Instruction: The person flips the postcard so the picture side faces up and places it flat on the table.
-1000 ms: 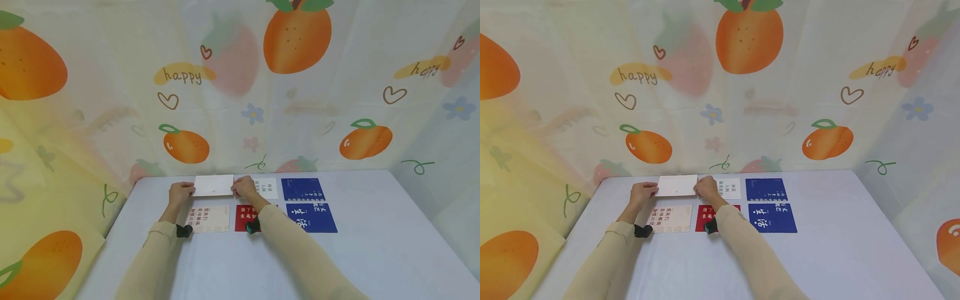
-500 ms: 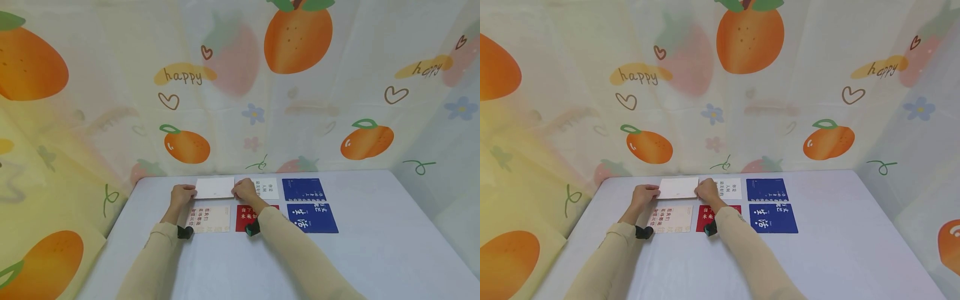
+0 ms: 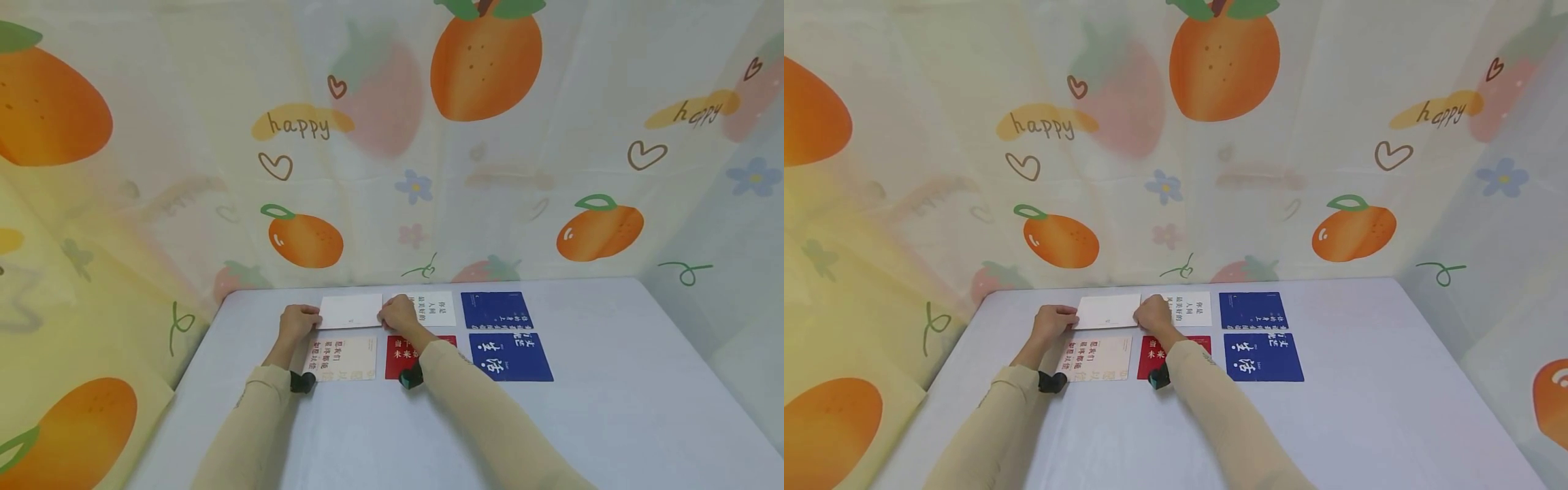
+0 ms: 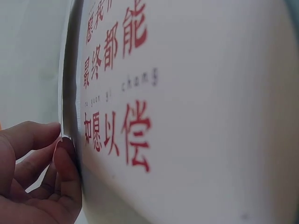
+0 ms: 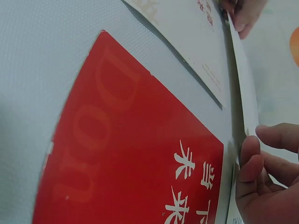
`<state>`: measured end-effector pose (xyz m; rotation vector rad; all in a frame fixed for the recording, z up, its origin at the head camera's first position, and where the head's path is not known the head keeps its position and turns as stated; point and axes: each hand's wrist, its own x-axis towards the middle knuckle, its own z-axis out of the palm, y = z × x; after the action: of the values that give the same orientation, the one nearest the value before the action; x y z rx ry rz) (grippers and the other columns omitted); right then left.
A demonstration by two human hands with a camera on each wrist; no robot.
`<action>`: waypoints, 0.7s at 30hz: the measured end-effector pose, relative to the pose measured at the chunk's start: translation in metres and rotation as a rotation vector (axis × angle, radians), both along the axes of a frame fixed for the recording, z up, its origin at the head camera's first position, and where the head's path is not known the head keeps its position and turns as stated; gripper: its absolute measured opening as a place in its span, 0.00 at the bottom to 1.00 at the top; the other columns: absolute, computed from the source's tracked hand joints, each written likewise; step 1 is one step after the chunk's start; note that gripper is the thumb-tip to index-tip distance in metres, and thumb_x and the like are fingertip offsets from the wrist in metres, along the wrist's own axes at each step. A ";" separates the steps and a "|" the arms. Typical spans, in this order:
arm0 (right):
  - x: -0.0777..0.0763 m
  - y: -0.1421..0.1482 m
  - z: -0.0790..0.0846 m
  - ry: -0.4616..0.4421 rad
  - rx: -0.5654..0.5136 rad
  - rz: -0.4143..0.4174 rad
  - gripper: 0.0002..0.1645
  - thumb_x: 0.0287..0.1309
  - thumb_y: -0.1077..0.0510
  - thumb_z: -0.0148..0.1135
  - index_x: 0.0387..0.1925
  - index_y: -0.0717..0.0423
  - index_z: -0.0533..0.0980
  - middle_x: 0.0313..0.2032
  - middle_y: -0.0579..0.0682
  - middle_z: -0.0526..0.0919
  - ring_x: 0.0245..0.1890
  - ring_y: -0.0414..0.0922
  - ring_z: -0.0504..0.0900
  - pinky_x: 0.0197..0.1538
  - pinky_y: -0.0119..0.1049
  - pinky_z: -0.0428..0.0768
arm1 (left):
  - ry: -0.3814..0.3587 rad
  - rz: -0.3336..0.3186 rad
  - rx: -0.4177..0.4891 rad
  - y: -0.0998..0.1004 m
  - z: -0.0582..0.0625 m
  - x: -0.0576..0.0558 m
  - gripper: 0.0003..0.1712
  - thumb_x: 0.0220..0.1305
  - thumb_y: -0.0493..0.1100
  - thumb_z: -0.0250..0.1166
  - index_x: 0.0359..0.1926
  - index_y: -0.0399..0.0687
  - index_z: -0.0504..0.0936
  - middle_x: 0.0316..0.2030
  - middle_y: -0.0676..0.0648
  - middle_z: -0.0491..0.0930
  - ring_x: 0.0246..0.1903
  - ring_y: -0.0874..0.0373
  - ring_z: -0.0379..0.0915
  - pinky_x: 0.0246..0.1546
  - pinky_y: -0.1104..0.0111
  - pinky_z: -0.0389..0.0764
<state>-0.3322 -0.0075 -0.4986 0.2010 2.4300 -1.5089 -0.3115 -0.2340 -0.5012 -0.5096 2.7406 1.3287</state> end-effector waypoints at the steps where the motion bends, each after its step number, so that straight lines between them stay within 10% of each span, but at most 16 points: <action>1: 0.000 0.000 0.000 0.000 0.001 -0.001 0.07 0.52 0.66 0.65 0.35 0.65 0.81 0.17 0.49 0.78 0.15 0.39 0.73 0.19 0.27 0.69 | 0.003 -0.001 0.000 0.000 -0.001 0.000 0.16 0.64 0.37 0.61 0.50 0.33 0.81 0.49 0.32 0.81 0.45 0.44 0.79 0.47 0.58 0.80; 21: 0.007 0.006 0.007 -0.002 -0.049 0.015 0.10 0.57 0.62 0.64 0.39 0.65 0.82 0.20 0.50 0.80 0.18 0.40 0.75 0.20 0.27 0.70 | 0.084 0.011 -0.060 -0.004 -0.002 0.007 0.17 0.60 0.37 0.59 0.47 0.32 0.83 0.47 0.33 0.83 0.46 0.42 0.78 0.41 0.60 0.80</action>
<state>-0.3256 -0.0020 -0.4920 0.1739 2.3848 -1.5597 -0.3046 -0.2381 -0.5031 -0.4845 2.8570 1.3038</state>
